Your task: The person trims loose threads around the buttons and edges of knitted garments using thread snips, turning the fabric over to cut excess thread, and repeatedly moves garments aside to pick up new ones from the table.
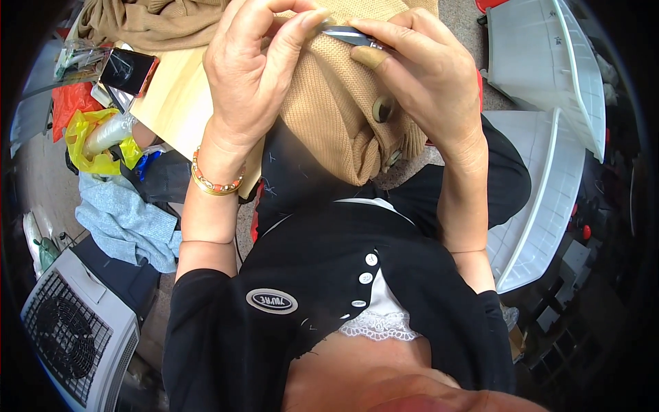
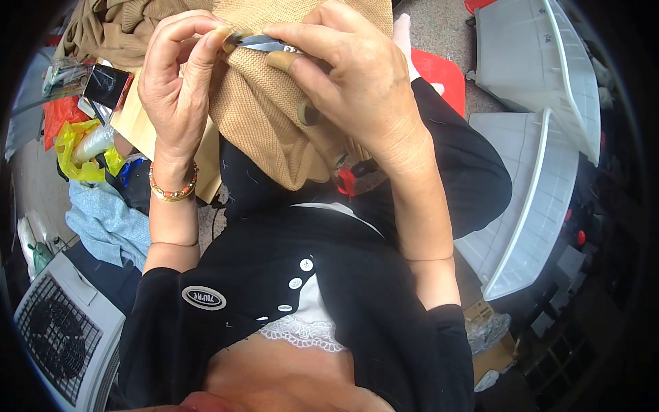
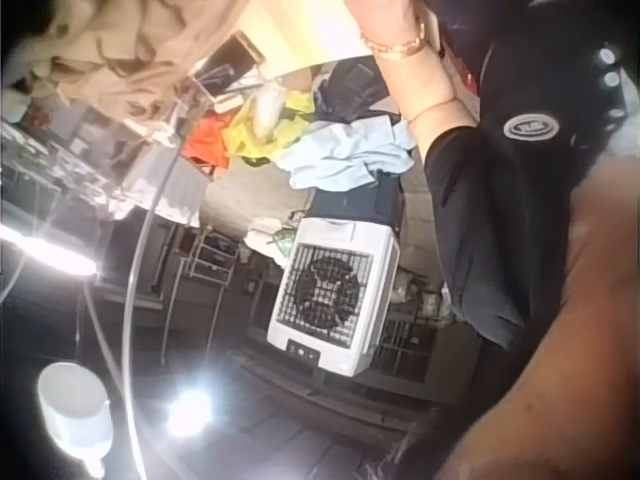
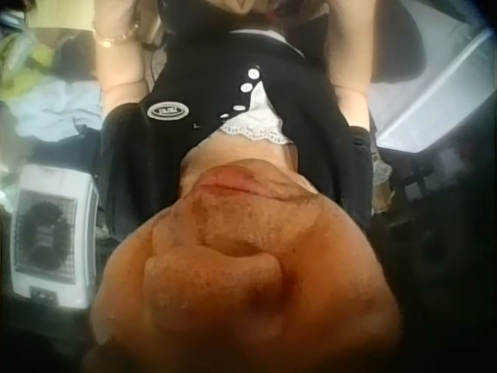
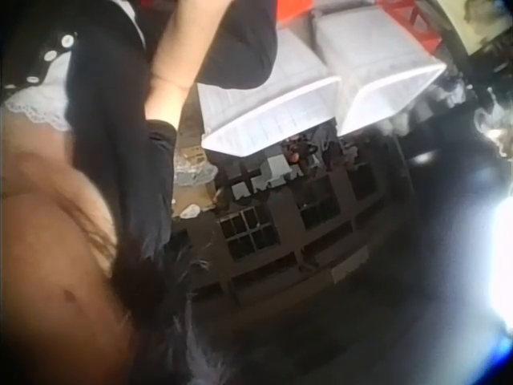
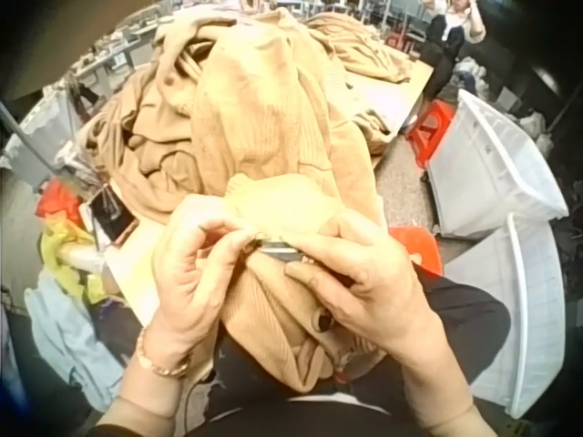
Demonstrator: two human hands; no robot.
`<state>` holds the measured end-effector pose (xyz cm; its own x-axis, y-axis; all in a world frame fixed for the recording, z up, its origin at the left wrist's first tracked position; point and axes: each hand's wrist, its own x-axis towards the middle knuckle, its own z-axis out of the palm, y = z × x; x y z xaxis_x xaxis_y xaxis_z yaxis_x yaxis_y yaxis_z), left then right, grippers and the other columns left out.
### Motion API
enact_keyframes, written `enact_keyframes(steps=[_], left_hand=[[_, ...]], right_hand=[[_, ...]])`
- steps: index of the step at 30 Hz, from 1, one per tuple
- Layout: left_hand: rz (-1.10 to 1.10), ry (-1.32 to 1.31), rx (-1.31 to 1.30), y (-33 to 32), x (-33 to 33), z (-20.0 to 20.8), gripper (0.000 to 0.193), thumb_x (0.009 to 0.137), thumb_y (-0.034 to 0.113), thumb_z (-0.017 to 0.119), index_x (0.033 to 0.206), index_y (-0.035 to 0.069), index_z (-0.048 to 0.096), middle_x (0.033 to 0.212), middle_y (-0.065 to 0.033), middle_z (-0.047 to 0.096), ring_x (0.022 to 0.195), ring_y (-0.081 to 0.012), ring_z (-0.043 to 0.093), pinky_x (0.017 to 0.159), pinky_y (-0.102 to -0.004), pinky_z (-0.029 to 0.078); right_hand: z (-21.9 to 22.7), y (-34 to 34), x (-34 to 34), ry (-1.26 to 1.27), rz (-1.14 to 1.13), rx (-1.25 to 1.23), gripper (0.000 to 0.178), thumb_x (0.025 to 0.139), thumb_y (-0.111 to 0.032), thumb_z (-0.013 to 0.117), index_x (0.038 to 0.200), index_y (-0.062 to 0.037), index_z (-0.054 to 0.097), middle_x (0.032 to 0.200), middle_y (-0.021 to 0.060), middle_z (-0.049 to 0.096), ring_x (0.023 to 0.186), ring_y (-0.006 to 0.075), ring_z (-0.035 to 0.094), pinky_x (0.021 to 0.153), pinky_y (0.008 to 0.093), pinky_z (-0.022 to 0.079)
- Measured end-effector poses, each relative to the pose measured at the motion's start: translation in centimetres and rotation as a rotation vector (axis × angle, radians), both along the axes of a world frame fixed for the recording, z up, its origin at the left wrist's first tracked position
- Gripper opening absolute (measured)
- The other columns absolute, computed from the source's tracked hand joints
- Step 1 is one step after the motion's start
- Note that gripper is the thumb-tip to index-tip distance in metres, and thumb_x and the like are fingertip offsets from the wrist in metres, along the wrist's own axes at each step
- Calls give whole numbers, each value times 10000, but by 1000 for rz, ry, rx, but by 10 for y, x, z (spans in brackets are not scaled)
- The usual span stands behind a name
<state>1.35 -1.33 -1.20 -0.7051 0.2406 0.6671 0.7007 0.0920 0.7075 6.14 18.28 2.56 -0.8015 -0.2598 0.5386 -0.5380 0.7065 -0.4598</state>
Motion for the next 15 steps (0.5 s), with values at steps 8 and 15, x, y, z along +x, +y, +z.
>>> enact_keyframes(steps=[8, 15], left_hand=[[4, -101, -265, 5, 7, 47, 123, 849, -65, 640, 957, -10, 617, 906, -102, 565, 746, -161, 572, 648, -255, 476], [-685, 189, 595, 24, -35, 6, 140, 906, -52, 576, 1043, -21, 582, 896, -84, 575, 761, -103, 557, 664, -230, 461]], right_hand=[[20, 0, 1, -187, 67, -241, 309, 791, -14, 689, 1099, -29, 681, 869, 138, 607, 784, 281, 608, 702, 330, 491], [-9, 5, -24, 396, 333, -289, 337, 797, -41, 681, 1131, -90, 686, 864, 137, 591, 790, 283, 601, 709, 337, 490]])
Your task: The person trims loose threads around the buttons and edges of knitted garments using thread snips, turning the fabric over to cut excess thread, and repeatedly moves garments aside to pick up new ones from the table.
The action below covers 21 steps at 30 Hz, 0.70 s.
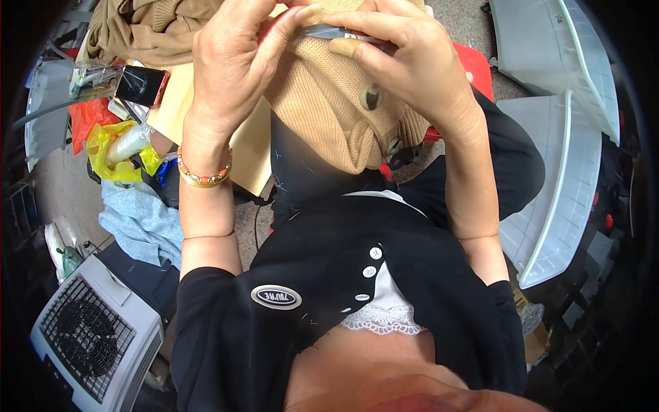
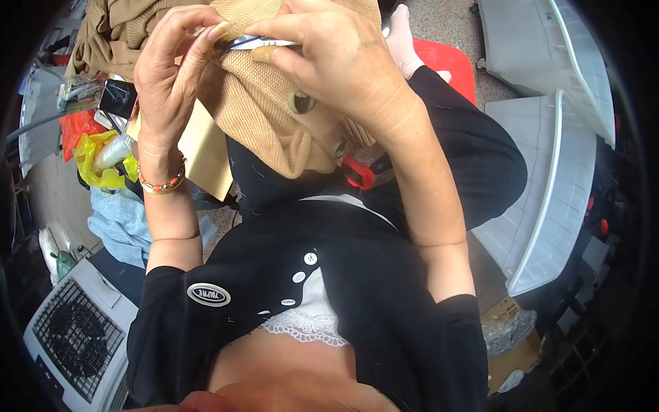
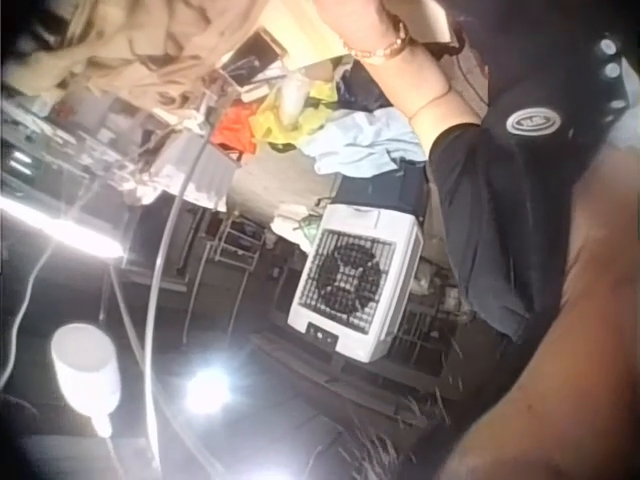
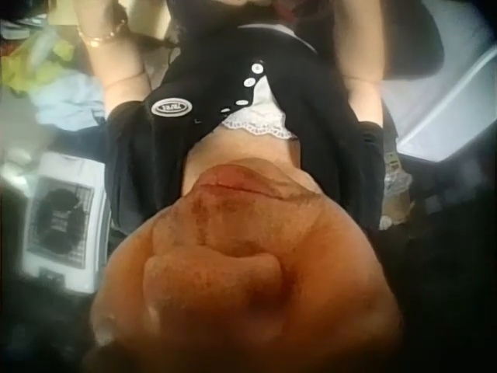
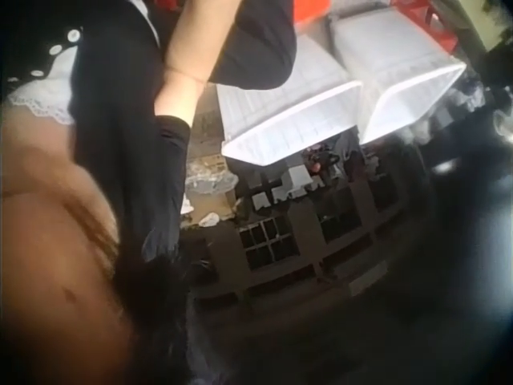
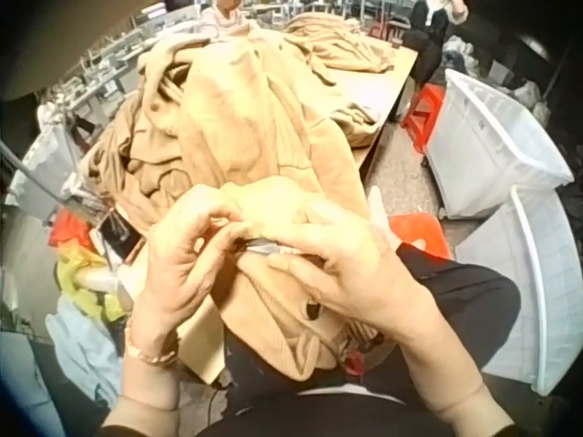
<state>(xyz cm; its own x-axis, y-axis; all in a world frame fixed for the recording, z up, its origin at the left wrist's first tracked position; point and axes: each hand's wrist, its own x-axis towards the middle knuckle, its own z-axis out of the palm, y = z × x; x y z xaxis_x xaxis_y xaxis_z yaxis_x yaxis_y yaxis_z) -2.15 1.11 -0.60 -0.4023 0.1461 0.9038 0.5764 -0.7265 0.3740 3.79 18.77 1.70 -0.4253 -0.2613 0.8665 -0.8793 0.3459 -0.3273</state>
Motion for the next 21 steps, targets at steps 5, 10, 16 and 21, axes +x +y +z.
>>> enact_keyframes(steps=[5, 10, 16, 21], left_hand=[[583, -171, -866, -29, 20, 21, 116, 944, 39, 604, 1042, -19, 625, 1007, -24, 628, 807, -66, 611, 705, -195, 500], [495, -356, -781, -36, 17, 12, 159, 981, 73, 555, 1105, -20, 592, 1019, -58, 658, 805, -107, 653, 729, -221, 525], [839, -385, -488, -56, 13, 17, 99, 969, 63, 566, 1010, -27, 575, 880, -105, 659, 758, -173, 681, 680, -270, 566], [1147, -105, -669, -65, 18, 21, 166, 946, 106, 629, 832, -15, 624, 748, -57, 645, 702, -94, 582, 655, -220, 459]], right_hand=[[-1, 2, 9, -35, -114, 118, 356, 803, -56, 685, 1154, -112, 678, 870, 137, 582, 808, 290, 594, 722, 360, 485], [-3, 4, 15, -50, -213, 202, 355, 807, -55, 678, 1160, -92, 667, 933, 153, 607, 860, 307, 605, 781, 362, 490], [3, 23, 27, -436, -23, -47, 321, 814, -28, 702, 1133, -17, 668, 969, 101, 666, 851, 168, 625, 753, 274, 501], [10, 52, 55, -652, -234, -245, 282, 837, -62, 735, 1104, 13, 681, 872, 16, 648, 784, 70, 592, 692, 205, 479]])
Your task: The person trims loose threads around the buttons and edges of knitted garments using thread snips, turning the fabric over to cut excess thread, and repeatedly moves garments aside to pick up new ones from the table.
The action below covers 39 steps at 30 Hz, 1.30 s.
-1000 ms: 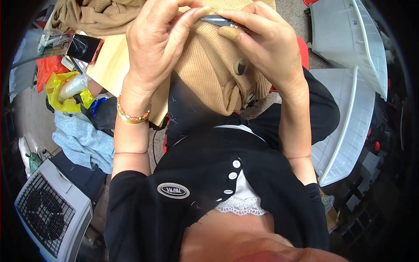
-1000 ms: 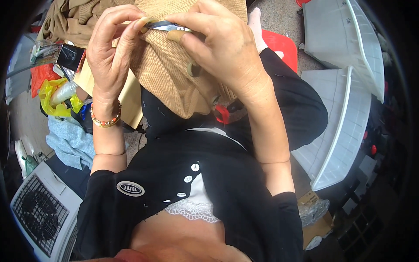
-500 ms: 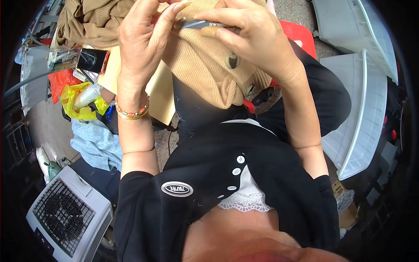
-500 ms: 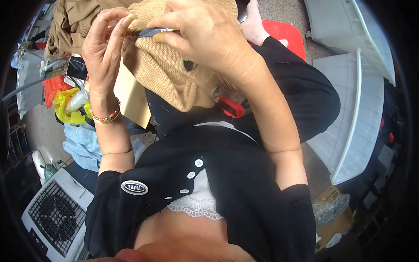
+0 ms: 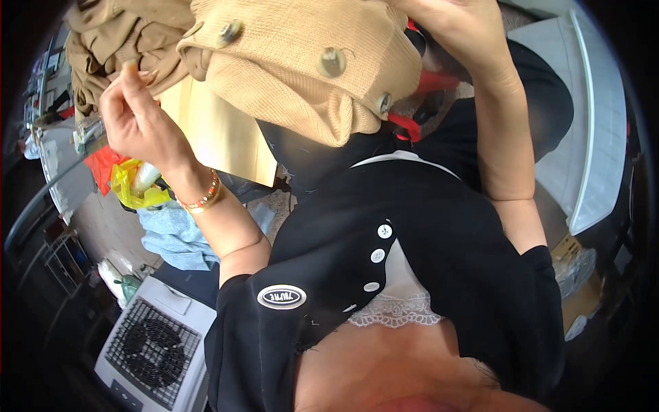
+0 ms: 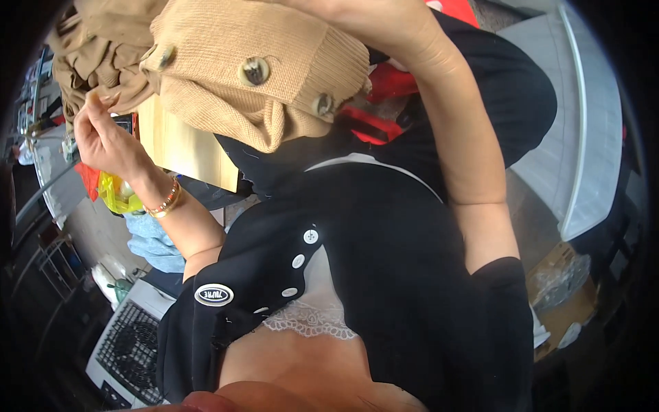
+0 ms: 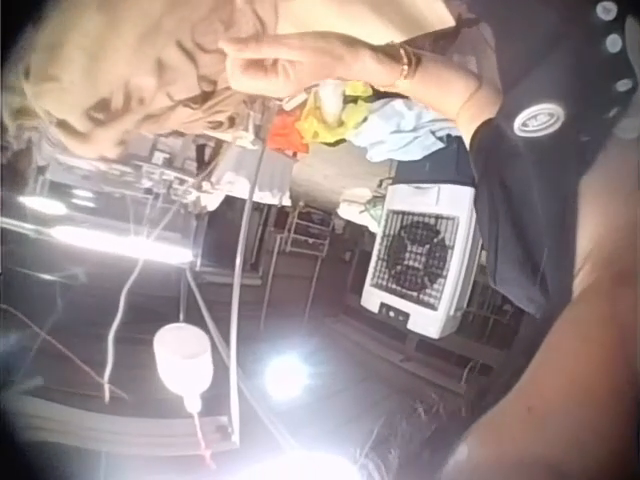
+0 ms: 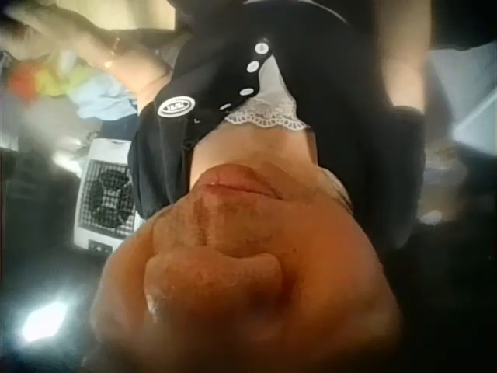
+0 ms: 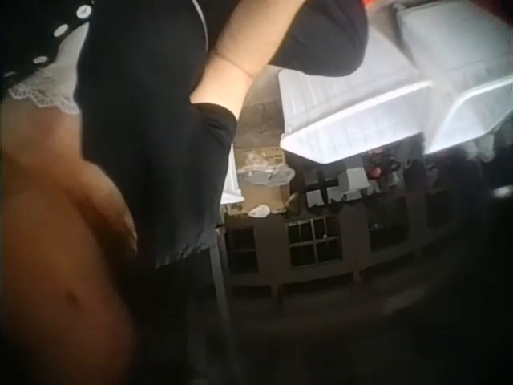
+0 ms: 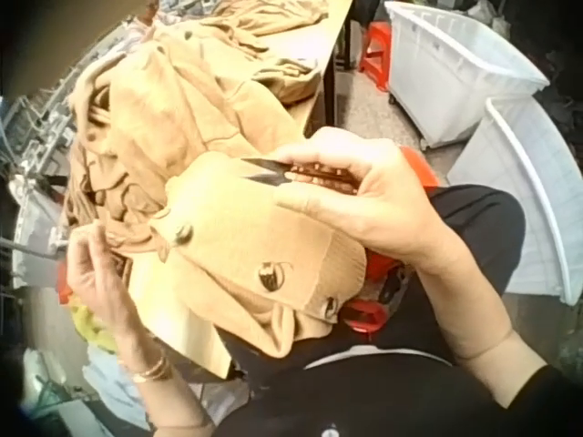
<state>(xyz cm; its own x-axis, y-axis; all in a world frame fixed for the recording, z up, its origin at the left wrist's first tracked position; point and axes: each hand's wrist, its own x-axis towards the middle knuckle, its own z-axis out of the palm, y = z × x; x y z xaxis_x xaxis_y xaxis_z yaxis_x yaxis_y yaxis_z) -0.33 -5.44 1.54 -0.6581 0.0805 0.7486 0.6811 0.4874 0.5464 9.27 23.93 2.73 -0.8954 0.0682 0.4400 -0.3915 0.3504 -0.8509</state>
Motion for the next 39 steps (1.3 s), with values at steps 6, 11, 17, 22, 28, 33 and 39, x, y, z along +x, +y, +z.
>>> enact_keyframes(steps=[6, 11, 17, 22, 28, 33, 39], left_hand=[[-279, 92, -450, 53, 60, 9, 269, 733, 136, 816, 979, 79, 722, 971, -78, 625, 869, -216, 606, 748, -314, 494], [-315, -64, -616, 79, 75, 2, 431, 686, 315, 828, 1040, 113, 688, 953, -53, 587, 863, -242, 550, 760, -354, 440], [-332, 10, -710, 77, 77, 0, 243, 750, 111, 764, 979, 87, 685, 950, -69, 592, 834, -219, 567, 744, -325, 460], [-349, 0, -638, 74, 77, -9, 218, 727, 117, 749, 893, 76, 615, 918, -69, 584, 842, -249, 552, 760, -358, 442], [-309, 14, -557, 73, 84, -23, 208, 706, 95, 714, 886, 88, 612, 877, -68, 570, 834, -263, 531, 751, -368, 437], [-228, 31, -543, 74, 86, -32, 270, 709, 100, 728, 977, 127, 708, 819, -40, 543, 794, -226, 501, 728, -335, 418], [-226, 19, -542, 77, 89, -27, 240, 715, 180, 802, 941, 131, 740, 797, -20, 529, 779, -207, 484, 717, -328, 407]], right_hand=[[-36, 13, 29, -94, 19, -191, 276, 850, -47, 719, 1112, 25, 672, 1035, 64, 691, 852, 77, 615, 841, 229, 471], [-43, 8, 51, -156, -65, -204, 281, 825, -45, 736, 1086, 43, 679, 1041, 92, 688, 933, 111, 606, 831, 249, 477], [-47, 4, 64, -288, -3, -266, 287, 829, -29, 727, 1103, 38, 672, 943, 59, 647, 854, 106, 587, 760, 247, 477], [-99, 1, 35, 473, 332, -505, 287, 828, -27, 727, 1103, 35, 672, 895, 46, 621, 812, 97, 569, 727, 238, 465], [-103, -9, 32, 594, 294, -349, 293, 820, -26, 728, 1102, 32, 676, 865, 42, 603, 767, 93, 548, 682, 234, 447], [-42, -11, 70, -308, 74, -188, 309, 810, -27, 733, 1108, 33, 676, 864, 52, 605, 762, 99, 551, 671, 231, 445], [-86, -13, 43, 618, 297, -334, 322, 807, -28, 734, 1116, 38, 671, 866, 55, 601, 769, 105, 556, 678, 226, 449]])
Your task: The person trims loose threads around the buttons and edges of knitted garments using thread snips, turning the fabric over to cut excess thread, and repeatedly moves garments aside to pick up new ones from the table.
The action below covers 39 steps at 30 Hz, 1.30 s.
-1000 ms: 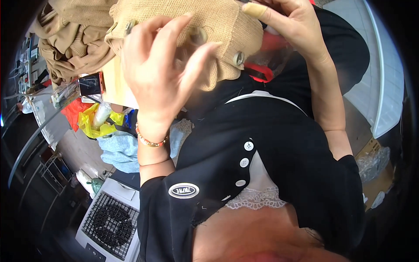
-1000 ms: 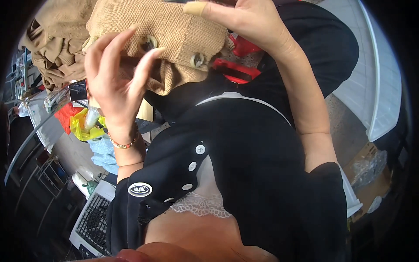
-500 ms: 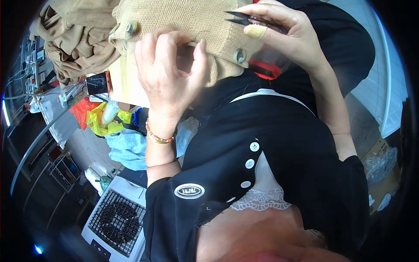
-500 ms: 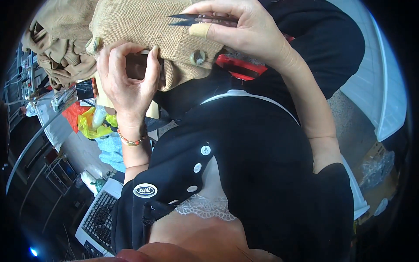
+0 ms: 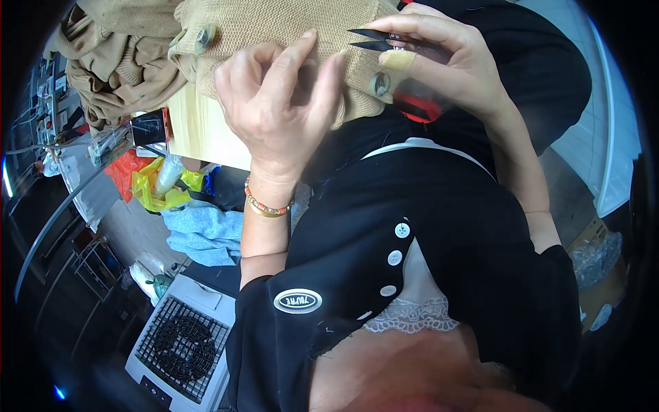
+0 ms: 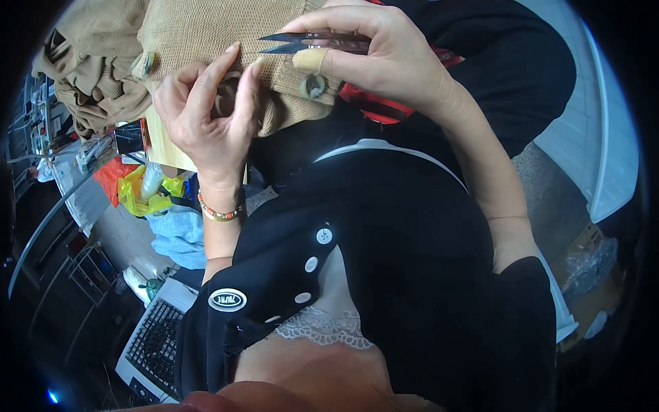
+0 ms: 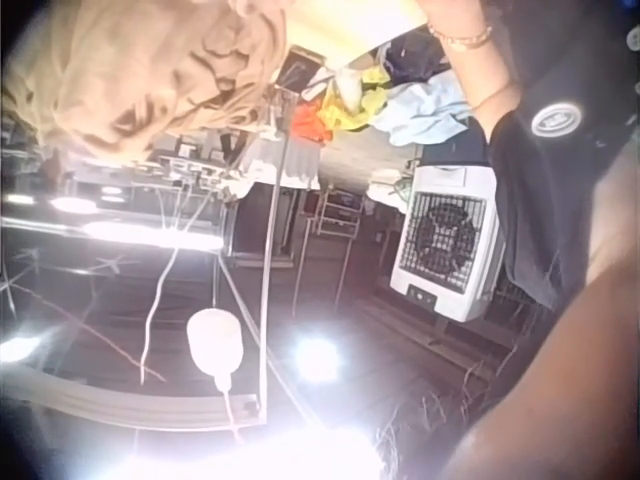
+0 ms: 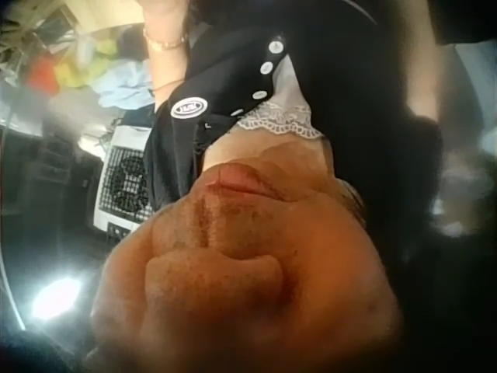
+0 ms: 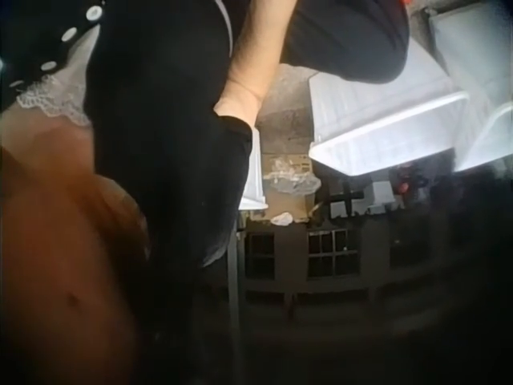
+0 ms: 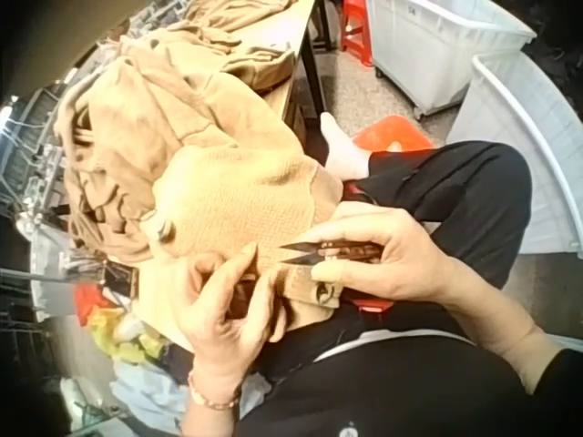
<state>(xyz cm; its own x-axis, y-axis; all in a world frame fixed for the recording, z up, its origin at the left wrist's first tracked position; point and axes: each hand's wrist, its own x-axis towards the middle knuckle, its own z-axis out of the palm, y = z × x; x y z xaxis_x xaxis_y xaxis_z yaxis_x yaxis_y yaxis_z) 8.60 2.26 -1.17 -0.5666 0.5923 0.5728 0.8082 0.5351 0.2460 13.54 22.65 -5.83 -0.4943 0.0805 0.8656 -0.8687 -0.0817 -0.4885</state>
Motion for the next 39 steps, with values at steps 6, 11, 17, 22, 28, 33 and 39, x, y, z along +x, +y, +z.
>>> enact_keyframes(steps=[6, 11, 17, 22, 28, 33, 39], left_hand=[[-10, -10, -27, -2, 0, 3, 166, 755, 103, 773, 912, 110, 719, 873, -44, 571, 826, -209, 517, 739, -334, 423], [-72, -28, 114, -5, -2, -10, 181, 771, 58, 756, 939, 72, 691, 935, -71, 575, 852, -220, 560, 740, -334, 460], [-87, -1, 268, -8, 5, -30, 198, 777, 8, 758, 956, 55, 688, 956, -73, 532, 865, -185, 577, 742, -289, 521], [-155, 68, 360, -12, 1, -42, 304, 713, 16, 799, 987, 105, 701, 942, -43, 512, 887, -189, 581, 790, -290, 526], [-155, 33, 358, -18, 3, -44, 334, 714, 13, 795, 1004, 141, 689, 938, -23, 518, 911, -203, 621, 794, -301, 458], [-185, 22, 388, -18, 4, -44, 347, 707, 9, 790, 1000, 151, 671, 923, -14, 523, 918, -214, 635, 786, -318, 442], [-190, 19, 371, -20, 7, -43, 326, 705, 24, 786, 981, 155, 673, 944, -24, 507, 940, -231, 630, 792, -336, 449]], right_hand=[[43, 1, 30, -917, -107, 197, 326, 805, -30, 736, 1117, 38, 670, 863, 55, 602, 759, 105, 550, 676, 235, 445], [40, -3, 28, -812, -139, 219, 324, 803, -25, 731, 1114, 40, 671, 834, 70, 595, 733, 126, 549, 660, 247, 438], [36, -7, 21, -734, -190, 375, 327, 791, -23, 737, 1107, 32, 673, 809, 87, 576, 704, 159, 553, 642, 265, 434], [38, -17, 22, -640, -245, 325, 319, 788, -15, 739, 1097, 29, 675, 805, 85, 571, 698, 166, 556, 624, 272, 442], [41, -21, 25, -621, -337, 387, 315, 760, -2, 748, 1068, 19, 684, 789, 84, 561, 675, 186, 565, 591, 280, 460], [38, -26, 25, -587, -422, 475, 302, 745, 1, 747, 1041, 17, 690, 772, 82, 558, 654, 200, 571, 577, 285, 470], [18, -30, 18, -366, -528, 615, 391, 726, -72, 774, 1110, -50, 706, 802, 27, 577, 685, 124, 554, 565, 232, 449]])
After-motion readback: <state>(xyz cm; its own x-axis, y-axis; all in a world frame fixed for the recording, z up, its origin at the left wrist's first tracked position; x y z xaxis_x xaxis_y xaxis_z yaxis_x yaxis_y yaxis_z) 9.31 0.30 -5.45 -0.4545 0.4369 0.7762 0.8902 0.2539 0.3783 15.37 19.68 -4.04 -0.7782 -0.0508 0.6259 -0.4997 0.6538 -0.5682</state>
